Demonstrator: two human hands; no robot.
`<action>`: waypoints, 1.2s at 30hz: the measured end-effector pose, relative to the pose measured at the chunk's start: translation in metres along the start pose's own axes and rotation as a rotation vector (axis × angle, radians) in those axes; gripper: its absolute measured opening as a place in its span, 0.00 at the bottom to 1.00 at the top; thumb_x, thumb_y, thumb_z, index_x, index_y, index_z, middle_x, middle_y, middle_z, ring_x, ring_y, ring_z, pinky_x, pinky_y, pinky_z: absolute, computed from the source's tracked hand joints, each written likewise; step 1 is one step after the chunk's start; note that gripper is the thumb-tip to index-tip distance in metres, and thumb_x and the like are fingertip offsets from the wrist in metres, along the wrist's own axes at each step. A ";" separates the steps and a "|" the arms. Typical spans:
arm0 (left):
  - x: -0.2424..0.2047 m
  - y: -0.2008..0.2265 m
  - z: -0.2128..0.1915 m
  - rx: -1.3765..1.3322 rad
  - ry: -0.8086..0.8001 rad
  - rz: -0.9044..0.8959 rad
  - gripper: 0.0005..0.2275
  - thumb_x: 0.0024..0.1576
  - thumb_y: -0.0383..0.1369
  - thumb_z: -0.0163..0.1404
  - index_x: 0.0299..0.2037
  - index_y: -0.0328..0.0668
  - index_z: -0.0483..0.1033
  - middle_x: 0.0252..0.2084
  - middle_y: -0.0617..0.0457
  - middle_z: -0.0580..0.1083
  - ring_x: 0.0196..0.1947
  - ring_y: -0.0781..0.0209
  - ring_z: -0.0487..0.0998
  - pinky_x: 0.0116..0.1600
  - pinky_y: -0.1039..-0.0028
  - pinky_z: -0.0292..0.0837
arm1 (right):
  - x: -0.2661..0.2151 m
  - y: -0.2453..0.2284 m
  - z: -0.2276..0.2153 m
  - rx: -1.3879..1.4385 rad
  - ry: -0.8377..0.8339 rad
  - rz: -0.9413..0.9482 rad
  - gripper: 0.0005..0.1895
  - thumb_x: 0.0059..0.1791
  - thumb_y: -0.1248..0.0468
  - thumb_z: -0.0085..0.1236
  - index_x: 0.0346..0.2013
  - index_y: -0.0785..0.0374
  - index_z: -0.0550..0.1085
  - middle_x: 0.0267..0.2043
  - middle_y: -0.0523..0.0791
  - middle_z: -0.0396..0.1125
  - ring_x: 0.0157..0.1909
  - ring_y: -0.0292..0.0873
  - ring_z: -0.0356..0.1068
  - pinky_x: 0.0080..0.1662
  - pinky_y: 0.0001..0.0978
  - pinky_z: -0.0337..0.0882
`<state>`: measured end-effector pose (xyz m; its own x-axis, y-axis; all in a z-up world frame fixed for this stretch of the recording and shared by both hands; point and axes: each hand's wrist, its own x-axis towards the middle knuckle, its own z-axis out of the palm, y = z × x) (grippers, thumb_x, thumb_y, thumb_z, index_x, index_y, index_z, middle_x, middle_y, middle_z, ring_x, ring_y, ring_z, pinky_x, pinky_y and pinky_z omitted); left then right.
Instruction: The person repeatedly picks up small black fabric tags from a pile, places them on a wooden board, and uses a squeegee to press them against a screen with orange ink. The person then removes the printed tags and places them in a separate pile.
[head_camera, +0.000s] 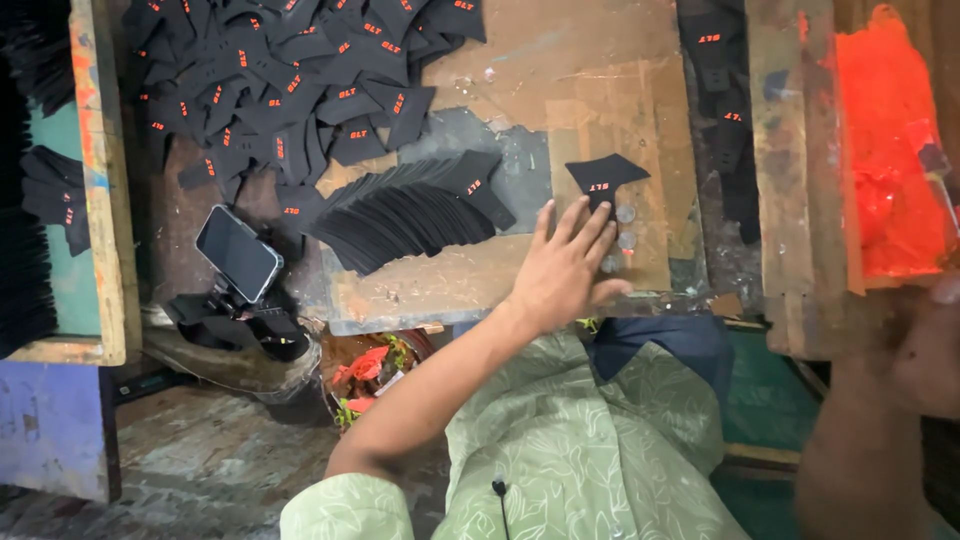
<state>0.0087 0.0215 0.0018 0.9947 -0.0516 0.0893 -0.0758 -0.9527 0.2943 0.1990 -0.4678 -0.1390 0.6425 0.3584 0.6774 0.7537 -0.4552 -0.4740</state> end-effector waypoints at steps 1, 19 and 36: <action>-0.002 -0.001 -0.001 0.009 -0.004 0.031 0.37 0.58 0.61 0.45 0.68 0.37 0.66 0.73 0.46 0.61 0.75 0.43 0.56 0.76 0.41 0.42 | 0.017 -0.036 0.013 -0.006 0.000 -0.001 0.11 0.69 0.73 0.41 0.63 0.79 0.67 0.64 0.58 0.69 0.56 0.52 0.73 0.61 0.39 0.75; -0.012 0.003 -0.001 0.018 -0.049 0.066 0.39 0.57 0.62 0.43 0.69 0.38 0.64 0.74 0.46 0.59 0.75 0.42 0.54 0.75 0.40 0.39 | 0.221 -0.317 0.030 0.048 0.127 0.038 0.12 0.61 0.73 0.49 0.57 0.78 0.73 0.56 0.57 0.72 0.53 0.50 0.75 0.58 0.39 0.76; -0.028 -0.002 -0.032 -0.965 0.213 -0.552 0.30 0.64 0.49 0.46 0.67 0.30 0.66 0.53 0.35 0.78 0.51 0.49 0.82 0.54 0.66 0.75 | 0.184 -0.286 0.093 -0.126 -0.337 0.105 0.16 0.55 0.67 0.58 0.58 0.62 0.76 0.48 0.53 0.74 0.51 0.56 0.74 0.56 0.49 0.72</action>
<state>-0.0208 0.0345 0.0294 0.8837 0.4445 -0.1468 0.2557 -0.1956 0.9468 0.1142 -0.1954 0.0687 0.7405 0.5430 0.3960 0.6720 -0.5928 -0.4438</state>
